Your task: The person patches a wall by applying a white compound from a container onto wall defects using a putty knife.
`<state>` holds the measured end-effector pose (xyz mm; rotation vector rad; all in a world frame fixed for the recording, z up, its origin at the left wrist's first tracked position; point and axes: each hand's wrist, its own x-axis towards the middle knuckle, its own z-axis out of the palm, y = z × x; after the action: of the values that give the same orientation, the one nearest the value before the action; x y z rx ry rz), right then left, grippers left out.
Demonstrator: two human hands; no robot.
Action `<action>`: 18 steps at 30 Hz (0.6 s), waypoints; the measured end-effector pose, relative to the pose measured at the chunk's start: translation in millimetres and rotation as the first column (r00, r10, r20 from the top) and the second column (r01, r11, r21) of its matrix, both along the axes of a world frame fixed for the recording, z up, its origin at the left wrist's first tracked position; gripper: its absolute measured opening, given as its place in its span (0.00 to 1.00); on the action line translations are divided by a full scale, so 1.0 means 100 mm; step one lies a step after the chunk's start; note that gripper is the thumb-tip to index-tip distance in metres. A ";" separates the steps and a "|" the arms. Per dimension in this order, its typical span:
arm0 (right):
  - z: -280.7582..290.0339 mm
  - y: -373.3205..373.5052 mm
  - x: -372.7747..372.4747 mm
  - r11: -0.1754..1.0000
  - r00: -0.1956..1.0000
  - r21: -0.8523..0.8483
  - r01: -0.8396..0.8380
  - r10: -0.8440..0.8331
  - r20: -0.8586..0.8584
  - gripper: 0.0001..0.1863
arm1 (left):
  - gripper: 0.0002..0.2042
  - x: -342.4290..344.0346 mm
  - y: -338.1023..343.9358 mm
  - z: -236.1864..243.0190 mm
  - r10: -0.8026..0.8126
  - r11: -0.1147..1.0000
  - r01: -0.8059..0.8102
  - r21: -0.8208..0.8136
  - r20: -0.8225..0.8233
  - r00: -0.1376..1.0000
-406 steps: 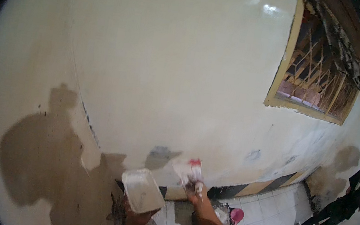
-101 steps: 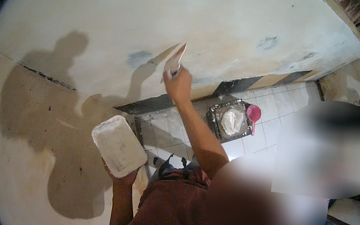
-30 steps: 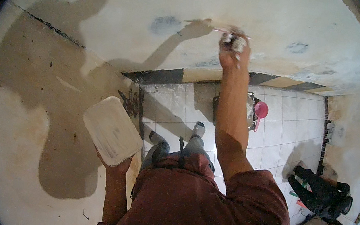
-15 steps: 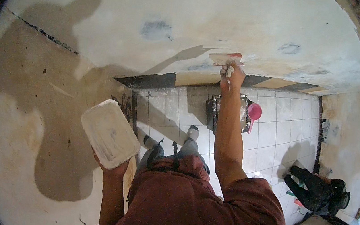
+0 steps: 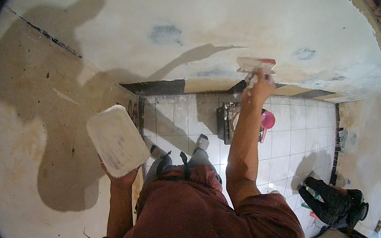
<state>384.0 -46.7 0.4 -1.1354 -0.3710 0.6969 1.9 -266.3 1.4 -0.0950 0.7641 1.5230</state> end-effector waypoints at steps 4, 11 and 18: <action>-0.35 0.12 -0.17 0.966 0.565 -0.183 0.184 0.048 0.823 0.10 | 0.38 -0.04 0.02 -0.04 -0.076 0.992 0.076 0.101 0.002 0.997; -0.83 0.62 -0.63 0.868 0.577 -0.402 0.292 0.176 0.798 0.11 | 0.40 -0.21 -0.11 -0.06 -0.131 0.978 0.136 0.156 -0.043 0.991; -1.47 0.27 -1.36 0.987 0.238 -0.155 -0.036 0.159 0.958 0.10 | 0.37 -0.20 -0.17 0.07 -0.127 0.981 0.142 0.133 -0.112 0.986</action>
<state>247.5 -19.4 -146.9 -1.5711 -1.5401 -0.0313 -18.4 -283.1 8.7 0.1392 0.7280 1.4562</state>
